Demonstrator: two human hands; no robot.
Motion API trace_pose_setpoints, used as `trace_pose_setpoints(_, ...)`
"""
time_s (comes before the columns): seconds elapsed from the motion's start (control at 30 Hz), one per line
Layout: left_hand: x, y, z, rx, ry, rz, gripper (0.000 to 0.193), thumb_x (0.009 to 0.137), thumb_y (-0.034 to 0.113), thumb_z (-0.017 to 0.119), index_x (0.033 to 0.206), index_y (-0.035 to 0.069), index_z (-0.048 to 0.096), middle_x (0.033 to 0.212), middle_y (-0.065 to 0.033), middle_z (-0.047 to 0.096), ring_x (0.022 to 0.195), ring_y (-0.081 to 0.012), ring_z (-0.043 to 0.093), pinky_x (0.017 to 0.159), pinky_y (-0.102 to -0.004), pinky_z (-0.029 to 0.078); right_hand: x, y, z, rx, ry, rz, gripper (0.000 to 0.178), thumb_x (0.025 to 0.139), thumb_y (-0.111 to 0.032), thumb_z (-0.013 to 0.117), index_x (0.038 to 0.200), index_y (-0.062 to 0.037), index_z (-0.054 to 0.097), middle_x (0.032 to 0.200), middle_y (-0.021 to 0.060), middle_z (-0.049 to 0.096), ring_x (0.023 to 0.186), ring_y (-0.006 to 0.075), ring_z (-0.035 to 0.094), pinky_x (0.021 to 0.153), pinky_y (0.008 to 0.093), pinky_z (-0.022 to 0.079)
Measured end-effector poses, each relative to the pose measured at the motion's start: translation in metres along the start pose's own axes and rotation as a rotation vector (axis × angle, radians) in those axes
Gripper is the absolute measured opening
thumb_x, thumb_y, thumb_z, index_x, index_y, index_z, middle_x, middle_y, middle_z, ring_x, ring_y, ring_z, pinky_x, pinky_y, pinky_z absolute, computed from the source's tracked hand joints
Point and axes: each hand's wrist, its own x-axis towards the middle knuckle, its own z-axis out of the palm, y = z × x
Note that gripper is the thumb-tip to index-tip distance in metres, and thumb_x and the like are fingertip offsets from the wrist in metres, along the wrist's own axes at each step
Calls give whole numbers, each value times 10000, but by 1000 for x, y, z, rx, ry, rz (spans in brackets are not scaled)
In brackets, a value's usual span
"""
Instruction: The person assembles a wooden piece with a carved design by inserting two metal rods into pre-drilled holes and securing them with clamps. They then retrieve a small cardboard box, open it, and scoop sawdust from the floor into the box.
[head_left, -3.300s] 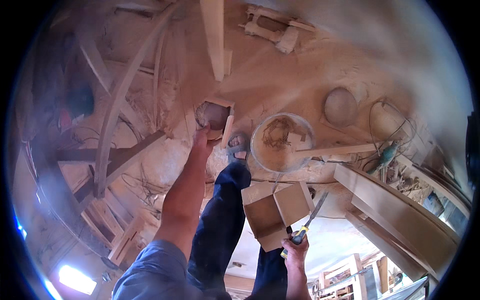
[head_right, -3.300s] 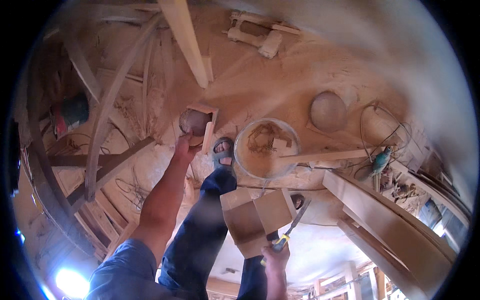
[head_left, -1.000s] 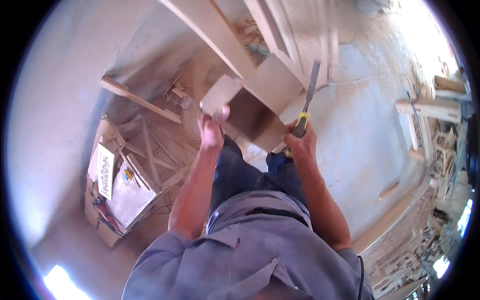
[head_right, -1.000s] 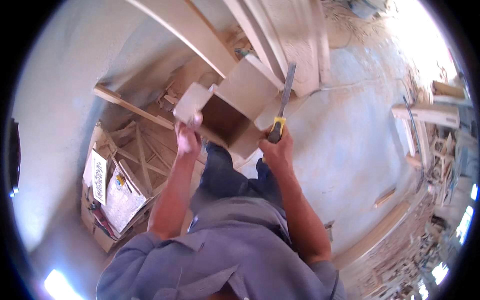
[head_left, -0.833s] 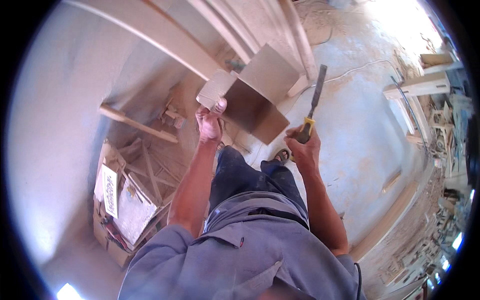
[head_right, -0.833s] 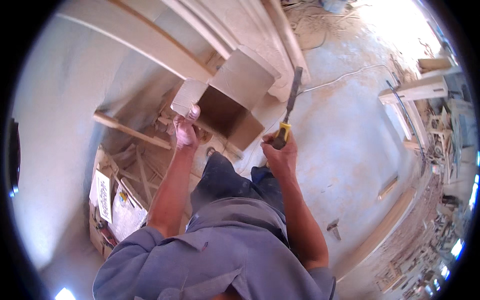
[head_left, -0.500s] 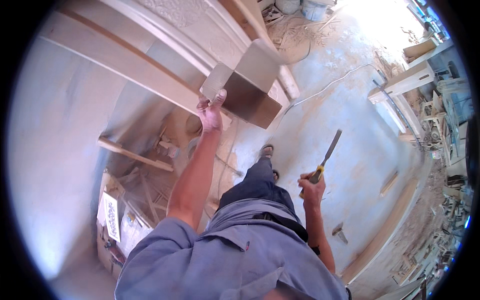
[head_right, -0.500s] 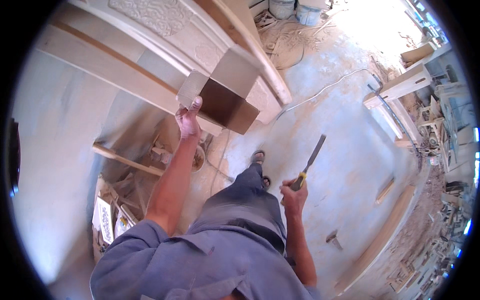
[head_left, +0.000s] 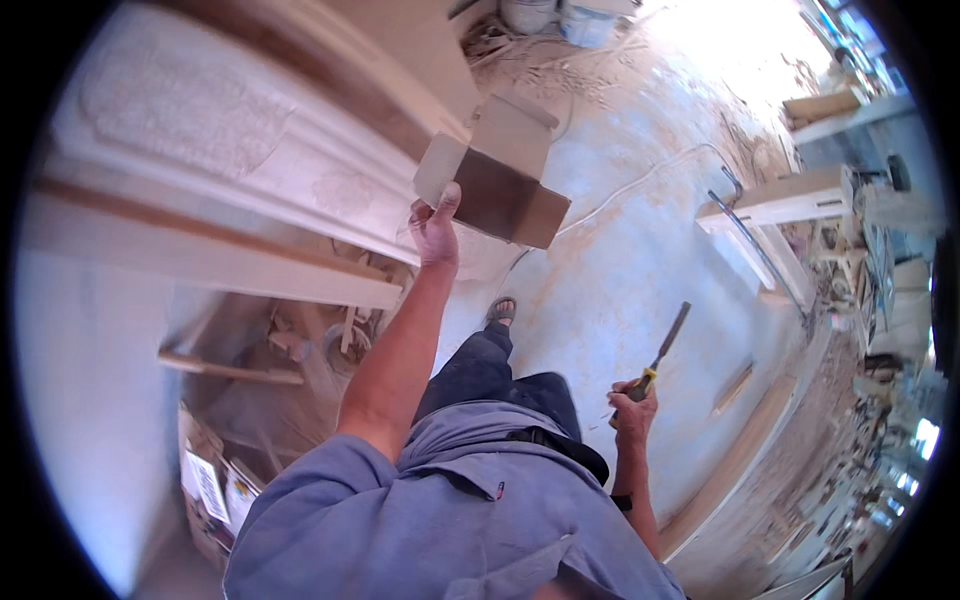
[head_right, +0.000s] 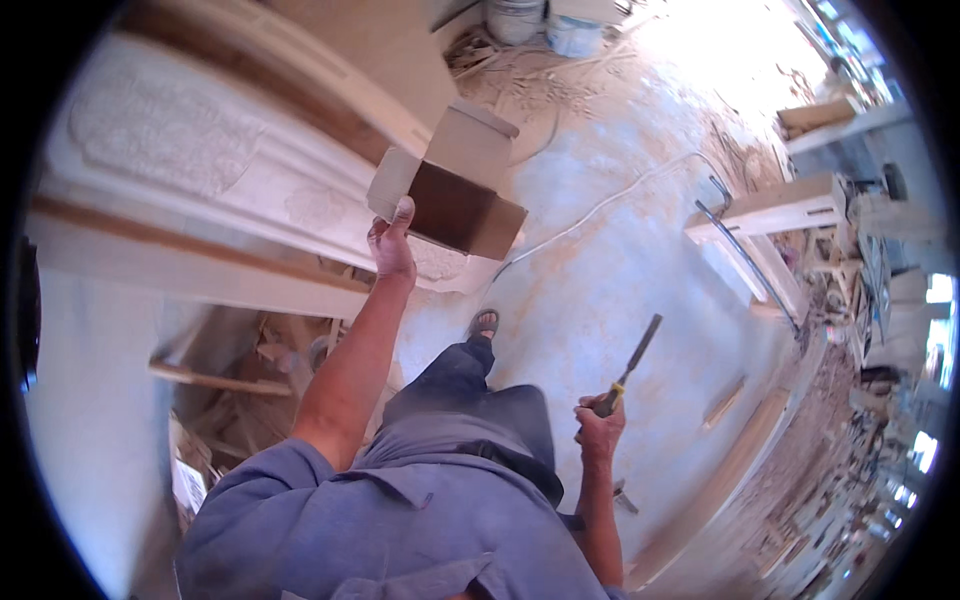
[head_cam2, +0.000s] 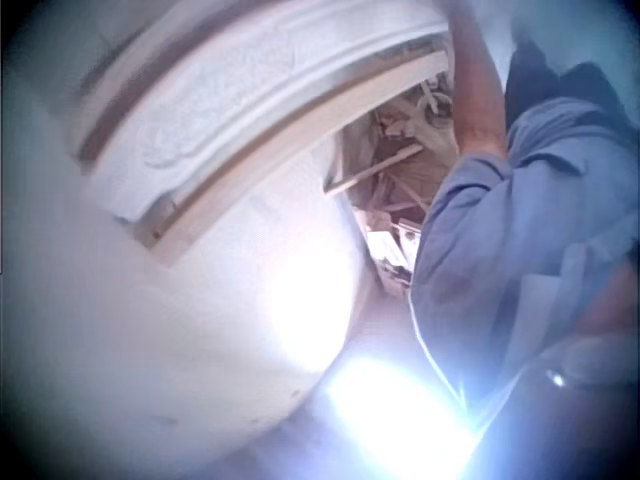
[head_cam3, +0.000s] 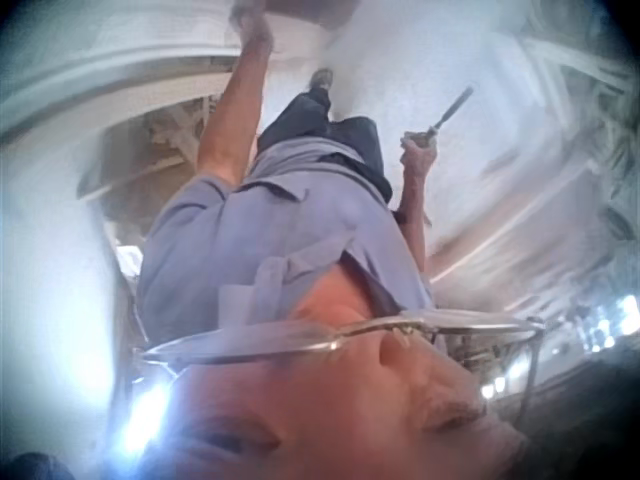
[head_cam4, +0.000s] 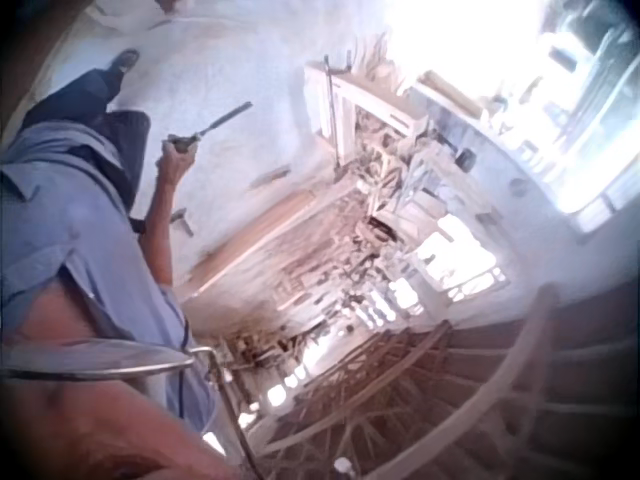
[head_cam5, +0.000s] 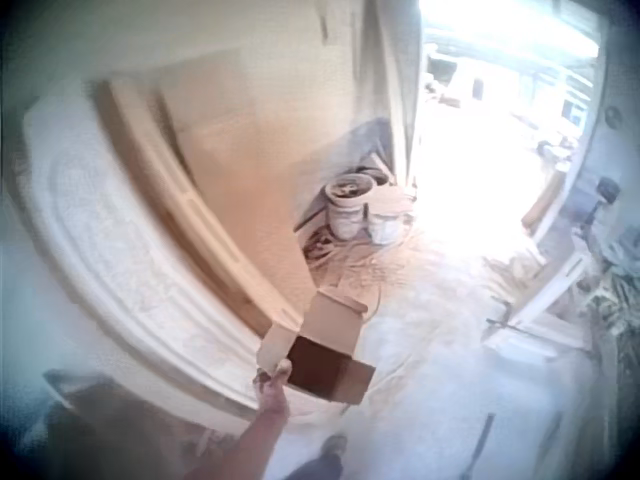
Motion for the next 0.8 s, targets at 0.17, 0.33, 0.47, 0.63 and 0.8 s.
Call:
trace_pose_setpoints(0.17,27,-14,108,-182,-22,-355,460,819,293,840,1203,121,656,1057,51,645,945,-112,564,847,-293,453,38,-47,-30,124,192,50,306,698,70,672,923,-66,514,842,84,637,698,149,602,597,286,500)
trace_pose_setpoints(0.33,25,-49,228,-347,-144,-563,476,848,231,797,1279,193,600,1076,61,630,962,-134,575,824,-315,476,91,-108,-24,94,210,74,243,747,44,709,925,-28,561,829,74,649,745,143,618,676,310,525)
trace_pose_setpoints(0.47,5,-69,330,-259,-236,-573,472,873,189,762,1306,203,575,1149,45,614,1043,-154,566,884,-354,468,184,-198,-5,118,-18,-190,317,745,21,640,1059,14,598,1042,107,666,966,180,635,908,317,495)
trace_pose_setpoints(0.63,-19,-71,439,-133,-297,-529,448,906,165,726,1317,200,551,1200,2,614,1099,-178,585,942,-380,489,327,-317,13,-93,157,-569,549,717,-6,613,1259,3,529,1138,149,577,1075,270,593,937,346,479)
trace_pose_setpoints(0.8,-12,-85,517,-150,-380,-506,330,934,142,704,1243,128,590,1121,15,627,991,-132,597,857,-292,487,425,-393,14,232,176,-172,501,729,-20,681,1207,-16,529,1099,117,558,1024,232,584,902,358,477)
